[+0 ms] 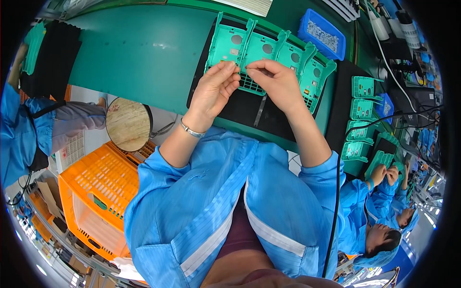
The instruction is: The person inserts small metal components into green plastic housings by hand, working on an assembly line.
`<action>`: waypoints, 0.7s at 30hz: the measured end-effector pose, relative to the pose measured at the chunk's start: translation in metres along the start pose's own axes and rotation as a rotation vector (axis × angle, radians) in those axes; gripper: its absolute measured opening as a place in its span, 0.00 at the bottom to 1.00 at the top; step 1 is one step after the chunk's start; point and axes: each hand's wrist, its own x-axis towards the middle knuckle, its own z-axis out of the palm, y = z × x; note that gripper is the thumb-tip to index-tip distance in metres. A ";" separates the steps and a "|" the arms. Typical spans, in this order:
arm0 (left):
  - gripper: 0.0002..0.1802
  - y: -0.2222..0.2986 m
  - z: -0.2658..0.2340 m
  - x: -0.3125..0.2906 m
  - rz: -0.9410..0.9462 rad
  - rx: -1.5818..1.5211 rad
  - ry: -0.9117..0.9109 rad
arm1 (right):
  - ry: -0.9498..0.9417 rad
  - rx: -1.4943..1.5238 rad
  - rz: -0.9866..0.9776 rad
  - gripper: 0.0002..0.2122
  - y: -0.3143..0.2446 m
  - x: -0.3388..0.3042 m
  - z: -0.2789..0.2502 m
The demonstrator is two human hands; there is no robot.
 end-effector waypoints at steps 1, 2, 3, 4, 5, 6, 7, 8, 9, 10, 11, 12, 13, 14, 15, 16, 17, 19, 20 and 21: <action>0.07 -0.001 -0.001 0.001 0.005 -0.003 0.001 | -0.002 -0.012 -0.011 0.07 0.000 0.002 0.002; 0.07 -0.002 -0.002 0.002 0.004 -0.004 0.001 | -0.002 -0.013 -0.010 0.07 0.001 0.003 0.004; 0.07 -0.004 -0.003 0.003 0.002 -0.002 -0.019 | 0.006 -0.014 -0.015 0.08 0.001 0.004 0.006; 0.07 -0.006 -0.004 0.004 0.000 0.000 -0.040 | 0.013 -0.014 -0.020 0.09 0.002 0.005 0.007; 0.07 -0.007 -0.005 0.005 0.003 -0.002 -0.039 | 0.010 -0.016 -0.021 0.09 0.000 0.006 0.007; 0.08 -0.008 -0.007 0.005 -0.002 0.015 -0.062 | -0.001 -0.082 -0.021 0.08 -0.003 0.006 0.006; 0.09 -0.009 -0.008 0.005 -0.006 0.033 -0.085 | -0.013 -0.148 -0.021 0.08 -0.006 0.007 0.006; 0.09 -0.009 -0.006 0.004 -0.004 0.030 -0.084 | -0.016 -0.150 -0.020 0.08 -0.007 0.009 0.004; 0.10 -0.009 -0.004 0.003 0.007 0.033 -0.049 | -0.008 -0.249 -0.020 0.08 -0.007 0.012 0.000; 0.12 -0.007 -0.001 0.001 0.018 0.035 -0.014 | 0.000 -0.348 -0.020 0.09 -0.006 0.017 -0.003; 0.12 -0.004 0.002 0.000 0.016 0.034 -0.015 | 0.058 -0.256 0.061 0.11 0.001 0.026 -0.004; 0.13 0.000 0.005 -0.002 0.061 0.036 -0.002 | 0.059 -0.256 0.062 0.11 0.004 0.033 -0.006; 0.15 0.002 0.005 -0.004 0.106 0.037 0.013 | 0.059 -0.352 0.088 0.11 0.005 0.038 -0.008; 0.17 0.005 0.000 -0.004 0.120 0.076 -0.008 | 0.057 -0.448 0.113 0.11 0.004 0.042 -0.008; 0.17 0.007 -0.002 -0.005 0.120 0.076 -0.007 | 0.056 -0.448 0.113 0.11 0.006 0.047 -0.007; 0.16 0.008 -0.003 -0.007 0.139 0.094 0.010 | 0.062 -0.501 0.099 0.10 0.009 0.050 -0.004; 0.15 0.010 -0.004 -0.007 0.163 0.113 0.029 | 0.067 -0.554 0.080 0.10 0.012 0.054 -0.002; 0.15 0.013 -0.008 -0.009 0.163 0.117 0.066 | 0.068 -0.600 0.063 0.10 0.017 0.061 0.000; 0.14 0.015 -0.010 -0.010 0.161 0.121 0.100 | 0.074 -0.646 0.048 0.10 0.019 0.064 0.001; 0.14 0.016 -0.013 -0.009 0.163 0.120 0.102 | 0.071 -0.647 0.047 0.10 0.021 0.067 0.001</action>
